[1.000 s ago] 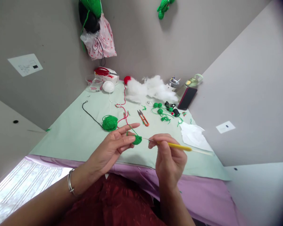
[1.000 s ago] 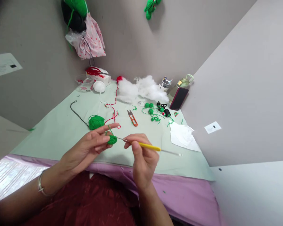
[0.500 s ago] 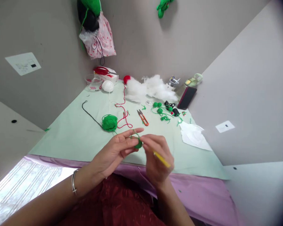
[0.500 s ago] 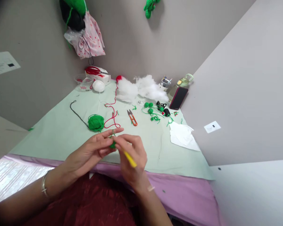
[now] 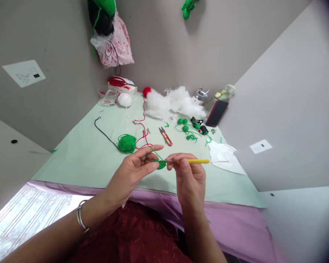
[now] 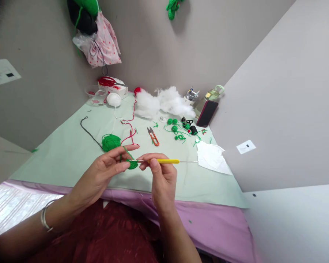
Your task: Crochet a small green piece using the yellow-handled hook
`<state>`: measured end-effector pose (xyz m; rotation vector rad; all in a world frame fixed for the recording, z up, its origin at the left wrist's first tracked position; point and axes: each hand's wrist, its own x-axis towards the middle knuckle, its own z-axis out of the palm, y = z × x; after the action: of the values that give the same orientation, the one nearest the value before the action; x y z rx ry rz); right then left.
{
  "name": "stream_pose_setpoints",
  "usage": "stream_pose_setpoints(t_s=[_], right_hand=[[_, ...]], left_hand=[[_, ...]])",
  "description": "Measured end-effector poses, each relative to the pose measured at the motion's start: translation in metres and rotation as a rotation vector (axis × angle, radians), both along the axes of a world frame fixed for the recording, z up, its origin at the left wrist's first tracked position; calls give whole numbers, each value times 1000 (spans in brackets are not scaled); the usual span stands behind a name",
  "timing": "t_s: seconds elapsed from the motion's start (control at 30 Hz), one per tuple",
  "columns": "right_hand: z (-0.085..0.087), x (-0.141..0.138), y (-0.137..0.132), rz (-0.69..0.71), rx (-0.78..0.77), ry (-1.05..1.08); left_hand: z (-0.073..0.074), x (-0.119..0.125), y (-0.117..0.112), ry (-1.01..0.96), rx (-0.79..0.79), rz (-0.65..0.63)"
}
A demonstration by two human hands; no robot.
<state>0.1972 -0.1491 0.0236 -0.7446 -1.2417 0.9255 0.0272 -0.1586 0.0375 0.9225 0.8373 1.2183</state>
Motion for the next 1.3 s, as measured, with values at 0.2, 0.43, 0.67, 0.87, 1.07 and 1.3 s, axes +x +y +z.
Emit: stream_pose_setpoints(t_s=[0.2,0.43,0.67,0.87,1.07,1.3], right_hand=[[6,1,-7,-49,42,-141],[-4,-3,-17,-310,564,-685],[-1,-3,-9,-269,310,-354],[3,-7,-4,-95,180,-242],[-7,-8,-12,-280,421,-527],[0,-2,-3,-167,108,-141]], left_hand=[[-4,-3,1,95,70,17],[-5,1,-2,102,81,86],[-2,-2,8,-287,-257,-139],[-4,2,4,-193,-69,-88],[-5,6,3,-215,-103,-60],[-4,-1,12,-276,-199,-89]])
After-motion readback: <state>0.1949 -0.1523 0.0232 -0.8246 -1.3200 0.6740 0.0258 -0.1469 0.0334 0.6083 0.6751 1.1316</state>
